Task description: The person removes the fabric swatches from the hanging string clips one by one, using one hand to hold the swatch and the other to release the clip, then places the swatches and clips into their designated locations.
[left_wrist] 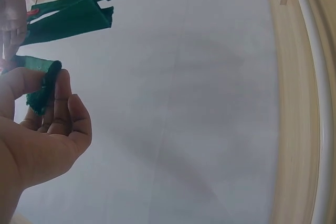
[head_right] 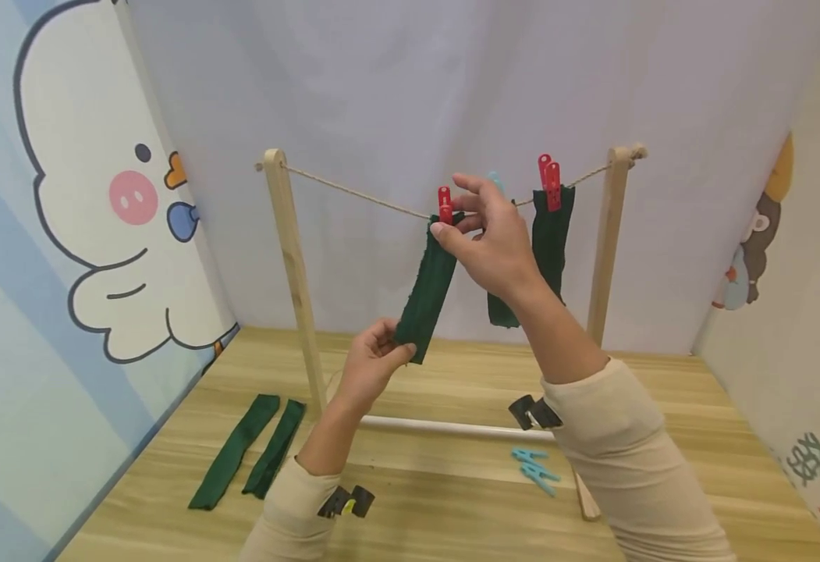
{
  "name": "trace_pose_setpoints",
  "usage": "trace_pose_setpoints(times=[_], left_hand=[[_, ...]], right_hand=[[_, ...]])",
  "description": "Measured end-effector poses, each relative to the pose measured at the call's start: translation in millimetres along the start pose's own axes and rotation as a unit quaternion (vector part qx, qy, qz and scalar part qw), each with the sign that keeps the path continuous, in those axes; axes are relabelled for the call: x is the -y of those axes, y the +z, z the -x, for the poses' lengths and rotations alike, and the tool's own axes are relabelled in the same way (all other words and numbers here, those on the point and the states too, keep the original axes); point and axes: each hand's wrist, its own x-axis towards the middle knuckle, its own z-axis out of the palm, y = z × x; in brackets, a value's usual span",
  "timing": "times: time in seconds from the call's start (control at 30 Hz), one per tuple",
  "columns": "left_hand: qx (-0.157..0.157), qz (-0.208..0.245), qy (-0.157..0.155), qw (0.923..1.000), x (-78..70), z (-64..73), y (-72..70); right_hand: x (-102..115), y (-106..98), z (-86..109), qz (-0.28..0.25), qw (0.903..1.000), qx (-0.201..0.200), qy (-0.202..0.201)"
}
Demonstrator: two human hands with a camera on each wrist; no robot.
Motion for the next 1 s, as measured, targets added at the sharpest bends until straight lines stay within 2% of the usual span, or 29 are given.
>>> trace_pose_setpoints(times=[0.23,0.43,0.77,1.0], left_hand=[[-0.006,0.010,0.002,0.9999,-1.2,0.0,-1.4],[-0.007,-0.004,0.008,0.9999,-2.2,-0.7,-0.8],[-0.011,-0.022,-0.011,0.9996,-7.2,-1.0,0.0],[0.025,-0.027,-0.026,0.9990,-8.3,-0.6,4.2]], right_hand=[[0.4,2.6,5.7,0.074,0.9960,-0.038,-0.032],[3.0,3.4,13.0,0.099,0.9907,-0.072,-0.059],[-4.4,-2.9,16.6,0.104,0.9856,-0.101,-0.088],[-9.8,-5.0,16.2,0.074,0.9844,-0.109,-0.116]])
